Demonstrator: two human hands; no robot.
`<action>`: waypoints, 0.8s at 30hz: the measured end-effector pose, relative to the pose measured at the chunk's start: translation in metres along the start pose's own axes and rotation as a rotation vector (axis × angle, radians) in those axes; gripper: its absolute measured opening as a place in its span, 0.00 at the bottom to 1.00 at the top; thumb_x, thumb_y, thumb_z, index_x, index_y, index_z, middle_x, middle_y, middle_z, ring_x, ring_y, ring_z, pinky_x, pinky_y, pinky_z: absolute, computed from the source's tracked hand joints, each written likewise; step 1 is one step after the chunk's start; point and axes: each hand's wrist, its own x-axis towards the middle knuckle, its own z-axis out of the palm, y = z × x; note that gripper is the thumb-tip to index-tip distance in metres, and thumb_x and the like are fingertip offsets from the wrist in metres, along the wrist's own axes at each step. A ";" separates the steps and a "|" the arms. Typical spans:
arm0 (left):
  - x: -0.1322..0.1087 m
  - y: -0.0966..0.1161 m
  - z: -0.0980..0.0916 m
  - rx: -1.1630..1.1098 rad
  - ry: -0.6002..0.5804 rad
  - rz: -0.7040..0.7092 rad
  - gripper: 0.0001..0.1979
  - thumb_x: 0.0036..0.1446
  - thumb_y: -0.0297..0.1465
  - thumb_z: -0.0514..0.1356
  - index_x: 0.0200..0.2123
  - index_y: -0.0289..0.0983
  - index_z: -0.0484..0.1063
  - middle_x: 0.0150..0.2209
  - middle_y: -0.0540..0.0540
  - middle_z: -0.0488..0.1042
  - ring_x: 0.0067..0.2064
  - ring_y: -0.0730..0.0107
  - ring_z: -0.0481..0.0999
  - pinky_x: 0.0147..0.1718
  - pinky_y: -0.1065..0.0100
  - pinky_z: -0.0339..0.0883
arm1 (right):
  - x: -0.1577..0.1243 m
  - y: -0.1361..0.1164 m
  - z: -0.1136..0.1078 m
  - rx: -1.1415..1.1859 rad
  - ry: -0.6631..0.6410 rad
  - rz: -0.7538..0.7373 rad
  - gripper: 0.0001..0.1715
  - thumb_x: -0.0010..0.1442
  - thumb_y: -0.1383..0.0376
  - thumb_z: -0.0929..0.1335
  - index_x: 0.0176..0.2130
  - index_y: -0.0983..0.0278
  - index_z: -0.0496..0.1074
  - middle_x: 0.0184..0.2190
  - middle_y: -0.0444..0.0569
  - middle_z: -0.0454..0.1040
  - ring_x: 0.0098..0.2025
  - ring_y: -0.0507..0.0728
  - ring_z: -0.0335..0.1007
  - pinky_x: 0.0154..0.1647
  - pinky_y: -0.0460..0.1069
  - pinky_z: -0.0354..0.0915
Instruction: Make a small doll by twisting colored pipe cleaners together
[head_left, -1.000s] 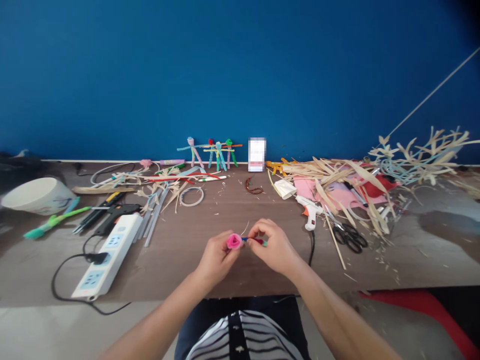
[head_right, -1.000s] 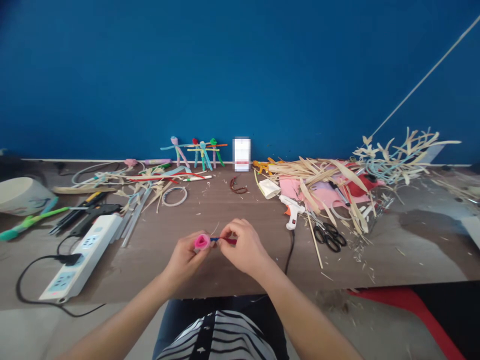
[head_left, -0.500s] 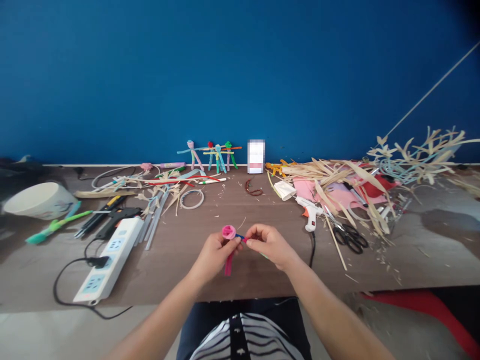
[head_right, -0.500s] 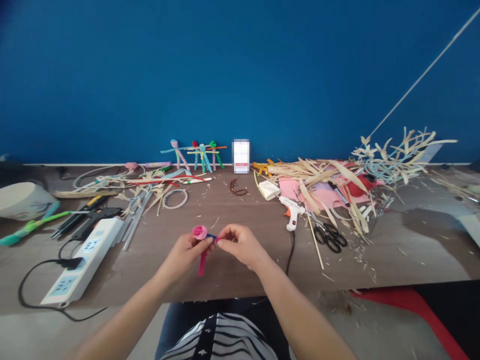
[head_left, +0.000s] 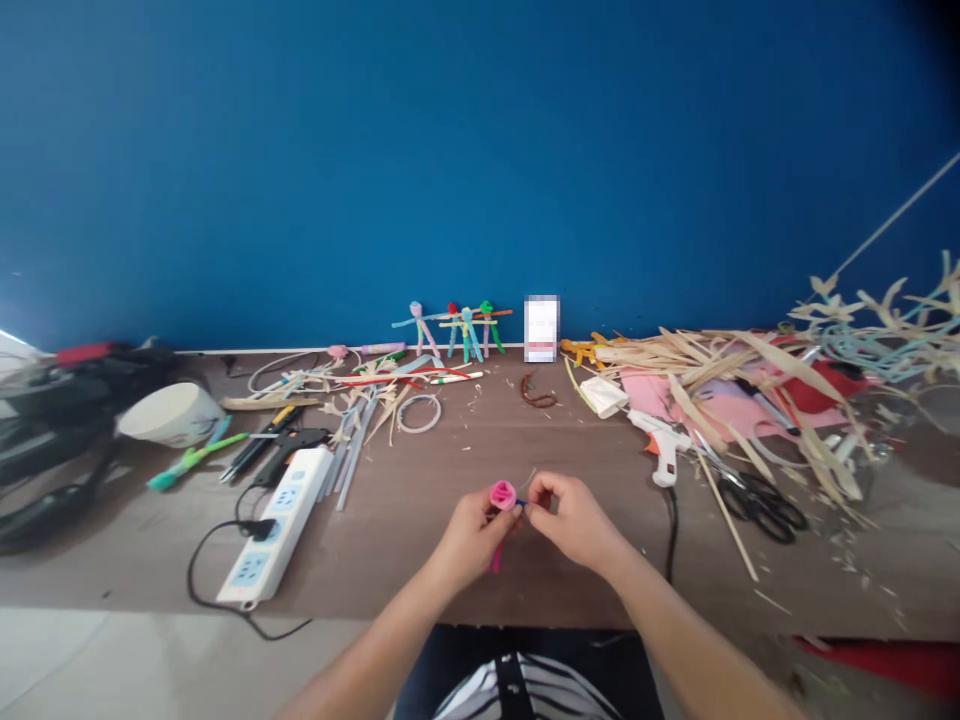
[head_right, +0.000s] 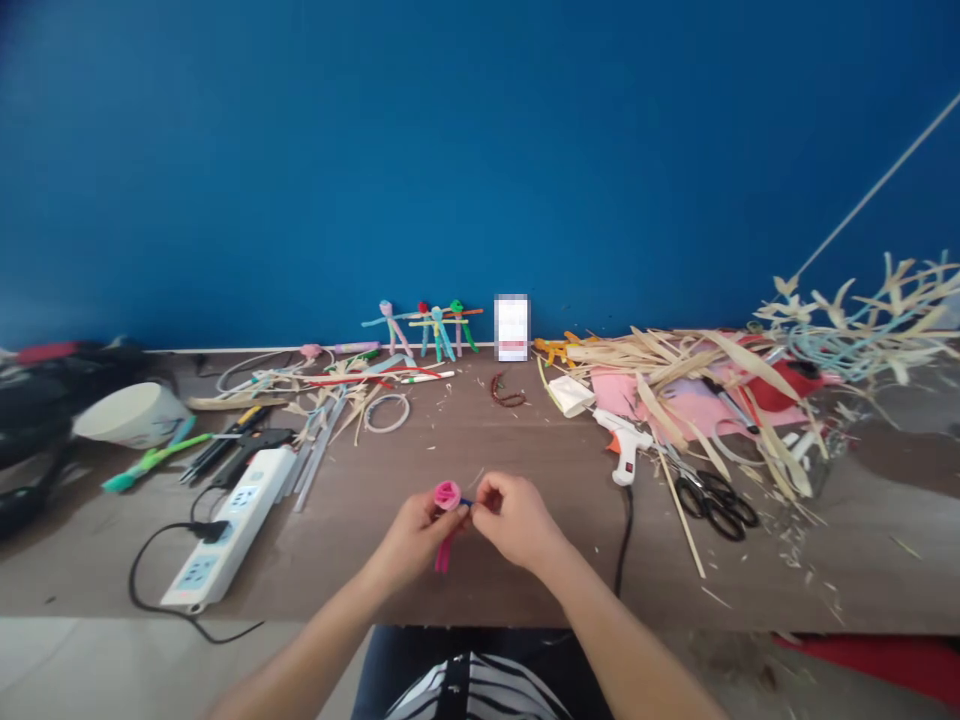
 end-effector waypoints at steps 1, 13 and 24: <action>0.000 -0.001 0.000 0.023 -0.003 0.003 0.12 0.50 0.35 0.55 0.20 0.33 0.64 0.19 0.52 0.64 0.23 0.76 0.62 0.24 0.74 0.56 | 0.001 0.002 0.001 0.024 -0.022 0.020 0.04 0.45 0.71 0.62 0.20 0.65 0.63 0.18 0.40 0.63 0.22 0.49 0.57 0.26 0.43 0.56; 0.023 -0.015 -0.029 -0.720 0.193 -0.289 0.09 0.42 0.32 0.63 0.23 0.32 0.67 0.18 0.50 0.69 0.17 0.80 0.64 0.18 0.75 0.61 | 0.008 0.043 0.001 0.253 0.063 0.182 0.16 0.49 0.60 0.65 0.36 0.67 0.67 0.27 0.46 0.69 0.30 0.52 0.64 0.32 0.47 0.61; 0.045 -0.046 -0.066 -0.968 0.388 -0.133 0.10 0.54 0.33 0.53 0.24 0.34 0.65 0.20 0.50 0.69 0.19 0.79 0.66 0.20 0.76 0.65 | 0.052 0.054 -0.003 -0.155 0.041 0.087 0.13 0.53 0.63 0.60 0.31 0.67 0.70 0.23 0.46 0.71 0.24 0.51 0.65 0.26 0.44 0.60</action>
